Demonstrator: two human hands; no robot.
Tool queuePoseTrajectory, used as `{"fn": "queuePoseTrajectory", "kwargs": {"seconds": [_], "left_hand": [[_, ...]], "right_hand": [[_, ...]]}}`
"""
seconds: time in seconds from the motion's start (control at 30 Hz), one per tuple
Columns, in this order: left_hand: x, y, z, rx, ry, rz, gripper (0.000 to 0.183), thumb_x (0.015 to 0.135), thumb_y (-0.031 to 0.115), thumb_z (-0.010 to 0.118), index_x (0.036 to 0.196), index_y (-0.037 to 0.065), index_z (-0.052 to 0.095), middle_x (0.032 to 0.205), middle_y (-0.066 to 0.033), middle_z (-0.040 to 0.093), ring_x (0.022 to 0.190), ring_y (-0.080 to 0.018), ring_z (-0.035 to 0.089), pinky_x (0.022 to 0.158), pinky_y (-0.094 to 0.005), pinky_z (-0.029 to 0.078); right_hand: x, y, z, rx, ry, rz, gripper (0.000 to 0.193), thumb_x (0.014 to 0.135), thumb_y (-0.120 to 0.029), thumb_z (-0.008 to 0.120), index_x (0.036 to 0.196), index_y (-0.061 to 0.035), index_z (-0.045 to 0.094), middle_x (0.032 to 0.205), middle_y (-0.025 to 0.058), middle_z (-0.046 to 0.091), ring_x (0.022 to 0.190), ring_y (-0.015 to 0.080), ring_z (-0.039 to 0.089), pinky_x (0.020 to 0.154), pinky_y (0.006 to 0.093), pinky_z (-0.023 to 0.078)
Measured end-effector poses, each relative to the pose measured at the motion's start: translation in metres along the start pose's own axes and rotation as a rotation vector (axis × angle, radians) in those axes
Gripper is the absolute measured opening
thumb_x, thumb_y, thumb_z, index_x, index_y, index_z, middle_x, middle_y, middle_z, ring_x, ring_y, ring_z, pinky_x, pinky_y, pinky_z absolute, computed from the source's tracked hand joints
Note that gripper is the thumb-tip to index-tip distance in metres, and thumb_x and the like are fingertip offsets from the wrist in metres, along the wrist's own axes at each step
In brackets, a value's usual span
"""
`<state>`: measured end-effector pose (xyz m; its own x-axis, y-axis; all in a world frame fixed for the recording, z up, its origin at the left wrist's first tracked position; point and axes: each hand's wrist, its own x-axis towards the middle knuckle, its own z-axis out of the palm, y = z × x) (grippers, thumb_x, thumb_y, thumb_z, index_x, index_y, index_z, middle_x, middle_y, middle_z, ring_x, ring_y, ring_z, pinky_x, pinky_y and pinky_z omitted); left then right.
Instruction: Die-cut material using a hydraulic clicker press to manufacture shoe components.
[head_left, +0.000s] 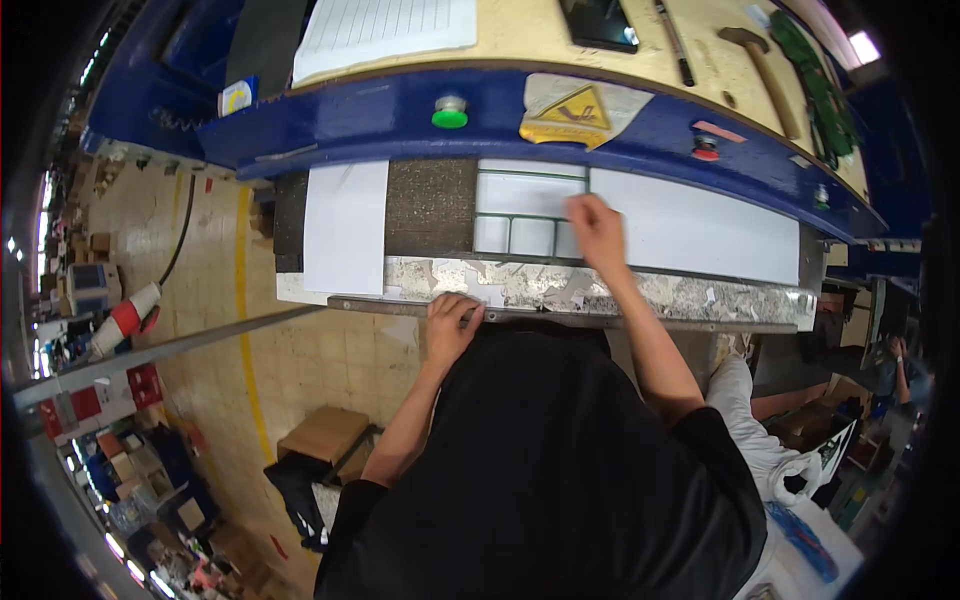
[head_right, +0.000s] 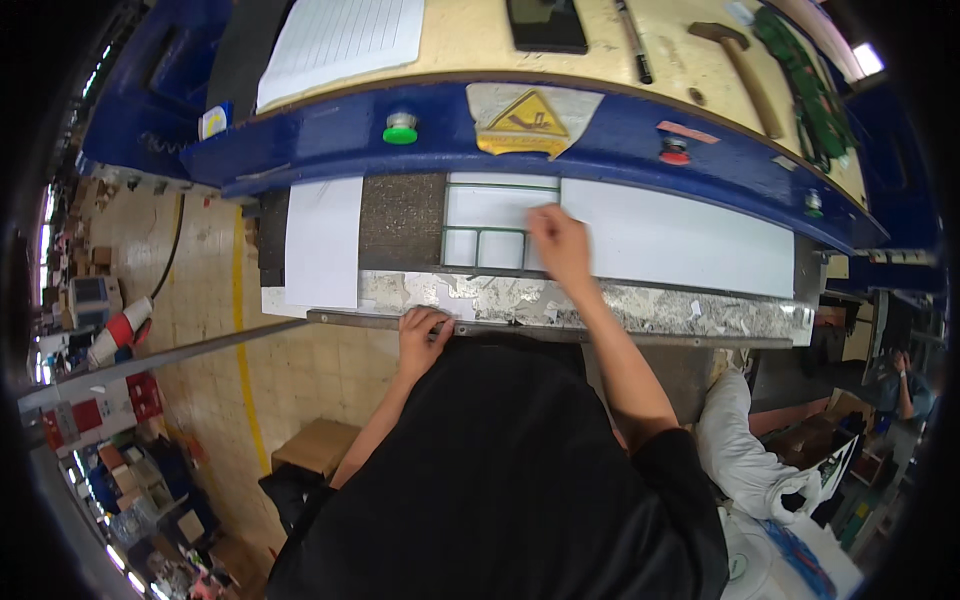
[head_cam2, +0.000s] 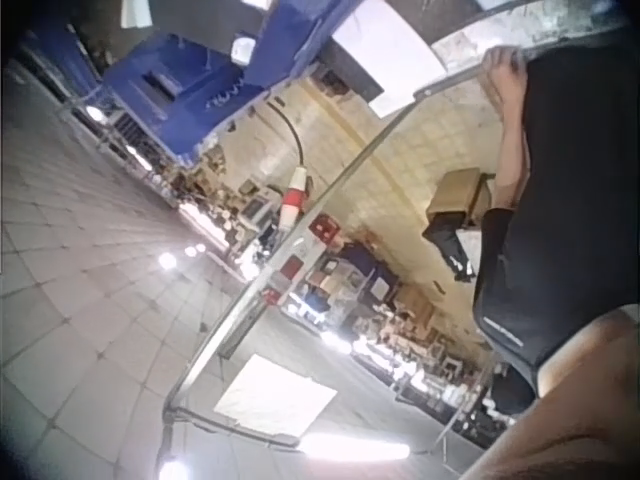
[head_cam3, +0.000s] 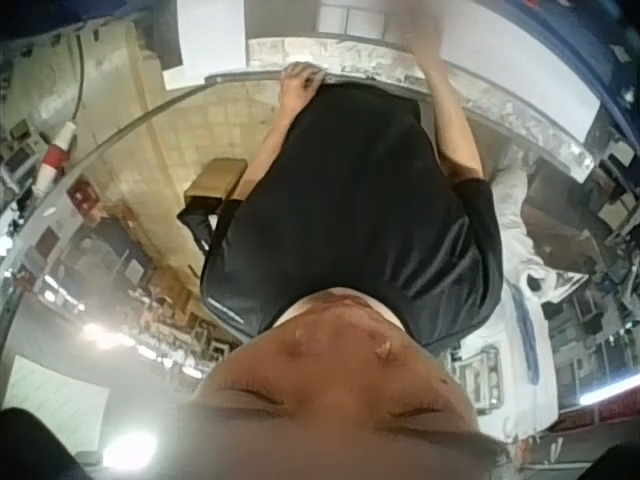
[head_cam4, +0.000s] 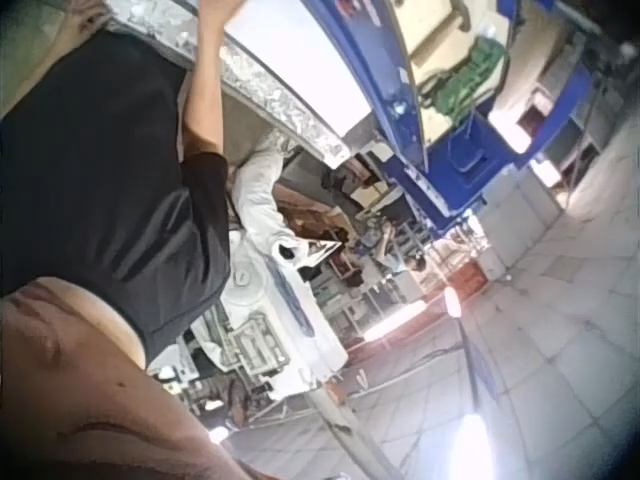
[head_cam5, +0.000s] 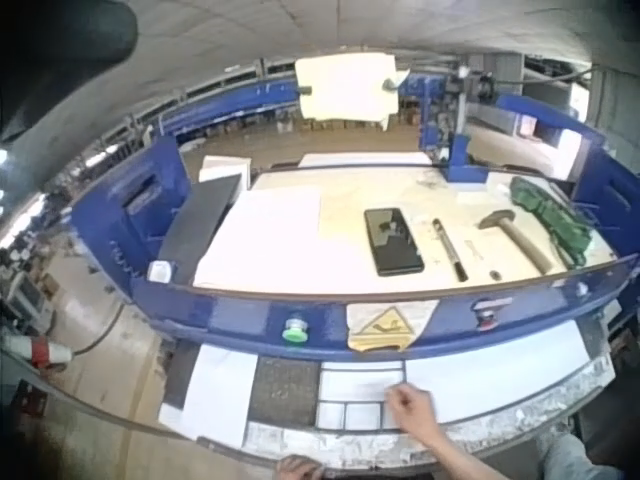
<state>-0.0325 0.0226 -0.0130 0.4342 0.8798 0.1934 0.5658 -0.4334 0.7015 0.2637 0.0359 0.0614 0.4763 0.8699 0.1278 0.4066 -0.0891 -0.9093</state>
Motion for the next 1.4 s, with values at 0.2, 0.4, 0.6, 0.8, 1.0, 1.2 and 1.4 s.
{"fn": "queuePoseTrajectory", "kwargs": {"seconds": [0.2,0.4,0.6,0.8,1.0,1.2,1.4], "left_hand": [[0.057,-0.004,0.025,0.144,0.057,-0.003,0.025,0.082,0.029,0.067,0.068,0.007,0.064,0.074,-0.0055,0.061,0.08,-0.0274,0.054,0.075,-0.041,0.037],[0.103,0.003,0.032,0.161,0.065,0.041,0.026,0.081,0.028,0.067,0.066,0.007,0.061,0.074,-0.0069,0.06,0.082,-0.0291,0.054,0.075,-0.042,0.037],[0.111,-0.013,0.038,0.209,0.055,0.064,0.025,0.083,0.03,0.065,0.069,0.009,0.062,0.078,-0.0063,0.06,0.085,-0.0286,0.053,0.079,-0.0426,0.036],[0.115,-0.009,0.032,0.225,-0.01,0.12,0.025,0.086,0.033,0.061,0.075,0.01,0.061,0.081,-0.0073,0.06,0.086,-0.0283,0.053,0.08,-0.042,0.035],[0.117,-0.004,0.034,0.285,0.019,0.095,0.028,0.087,0.034,0.058,0.081,0.007,0.064,0.089,-0.0127,0.062,0.093,-0.0319,0.052,0.087,-0.0443,0.036],[0.113,0.001,0.032,0.298,0.0,0.065,0.029,0.087,0.032,0.056,0.084,0.005,0.065,0.093,-0.0164,0.062,0.097,-0.0347,0.051,0.09,-0.046,0.036],[0.104,-0.002,0.03,0.287,0.015,0.038,0.025,0.085,0.029,0.057,0.083,0.005,0.065,0.092,-0.0159,0.062,0.095,-0.0342,0.051,0.087,-0.0458,0.037]], "right_hand": [[0.059,-0.117,0.097,0.047,-0.248,-0.433,0.025,0.093,-0.027,0.059,0.085,-0.0045,0.064,0.067,0.0175,0.059,0.063,0.0342,0.06,0.057,0.0386,0.046],[0.067,-0.12,0.106,0.185,-0.102,-0.369,0.035,0.095,-0.029,0.053,0.076,-0.0002,0.062,0.069,0.0168,0.063,0.064,0.0332,0.061,0.059,0.0385,0.045],[-0.051,-0.016,0.057,-0.178,-0.009,-0.085,0.021,0.088,-0.023,0.06,0.088,-0.0029,0.065,0.078,0.0166,0.063,0.076,0.035,0.062,0.067,0.0435,0.047],[-0.103,0.045,-0.002,-0.645,0.116,-0.193,0.042,0.078,-0.02,0.066,0.118,-0.0092,0.057,0.122,0.0108,0.051,0.12,0.0294,0.044,0.099,0.0484,0.032],[-0.087,0.047,0.01,-0.821,0.011,-0.068,0.057,0.072,-0.026,0.07,0.124,-0.0091,0.051,0.126,0.0128,0.048,0.123,0.0304,0.04,0.1,0.0503,0.031],[-0.086,0.057,0.008,-0.845,-0.023,-0.09,0.053,0.07,-0.021,0.07,0.118,-0.0065,0.051,0.121,0.0125,0.05,0.119,0.029,0.043,0.099,0.0504,0.031],[-0.088,0.039,0.009,-0.884,-0.066,-0.011,0.054,0.068,-0.019,0.069,0.116,-0.0058,0.051,0.121,0.0151,0.049,0.117,0.0302,0.044,0.096,0.05,0.032]]}}
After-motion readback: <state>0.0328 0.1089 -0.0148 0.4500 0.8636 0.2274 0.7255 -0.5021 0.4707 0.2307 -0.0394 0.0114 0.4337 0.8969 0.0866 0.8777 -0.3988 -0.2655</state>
